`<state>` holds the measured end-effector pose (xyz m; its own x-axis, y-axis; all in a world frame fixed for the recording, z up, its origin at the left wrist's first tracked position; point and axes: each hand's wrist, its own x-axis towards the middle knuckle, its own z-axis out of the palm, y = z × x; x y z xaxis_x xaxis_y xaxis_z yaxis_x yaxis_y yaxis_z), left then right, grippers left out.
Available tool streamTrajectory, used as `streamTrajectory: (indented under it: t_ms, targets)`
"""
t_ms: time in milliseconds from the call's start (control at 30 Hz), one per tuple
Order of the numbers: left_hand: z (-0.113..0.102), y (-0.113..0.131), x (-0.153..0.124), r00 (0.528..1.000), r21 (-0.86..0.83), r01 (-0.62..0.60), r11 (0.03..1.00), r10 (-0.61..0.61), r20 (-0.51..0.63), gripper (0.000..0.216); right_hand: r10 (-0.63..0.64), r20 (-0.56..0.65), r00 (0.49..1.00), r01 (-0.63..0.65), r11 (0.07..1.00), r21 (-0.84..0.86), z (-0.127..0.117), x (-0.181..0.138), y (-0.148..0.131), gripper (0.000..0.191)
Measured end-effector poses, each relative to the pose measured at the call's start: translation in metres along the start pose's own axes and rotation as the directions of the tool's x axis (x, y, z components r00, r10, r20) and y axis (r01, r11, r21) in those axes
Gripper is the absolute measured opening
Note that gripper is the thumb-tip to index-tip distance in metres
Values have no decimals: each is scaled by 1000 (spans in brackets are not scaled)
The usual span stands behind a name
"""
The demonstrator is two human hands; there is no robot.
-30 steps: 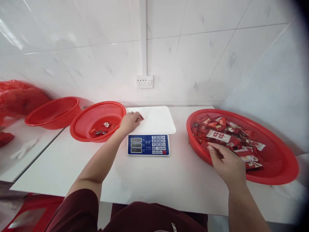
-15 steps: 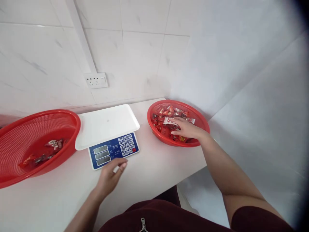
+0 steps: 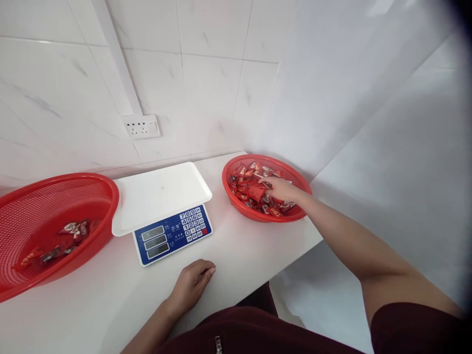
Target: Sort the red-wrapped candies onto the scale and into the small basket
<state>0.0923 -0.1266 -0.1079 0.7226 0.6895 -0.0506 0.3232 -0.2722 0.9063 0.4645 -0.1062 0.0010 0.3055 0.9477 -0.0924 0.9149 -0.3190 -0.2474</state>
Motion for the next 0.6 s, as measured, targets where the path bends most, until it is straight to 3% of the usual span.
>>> streamTrajectory:
  t_ms: [67, 200, 433, 600]
  targets:
    - [-2, -1, 1, 1000, -4, -2, 1000, 1, -20, 18, 25, -13, 1000, -23, 996, 90, -6, 3, 7, 50]
    - [-3, -2, 3, 1000, -16, 3, 1000, -3, -18, 18, -20, -70, 997, 45, 925, 378, -11, 6, 19, 46]
    - [-2, 0, 4, 1000, -30, 20, 999, -20, -8, 18, 217, -11, 976, -128, 614, 779, -22, 7, 17, 36]
    - [-2, 2, 4, 998, -98, 45, 994, -48, -30, 20, 154, 35, 988, -103, 459, 882, -34, -4, -7, 35]
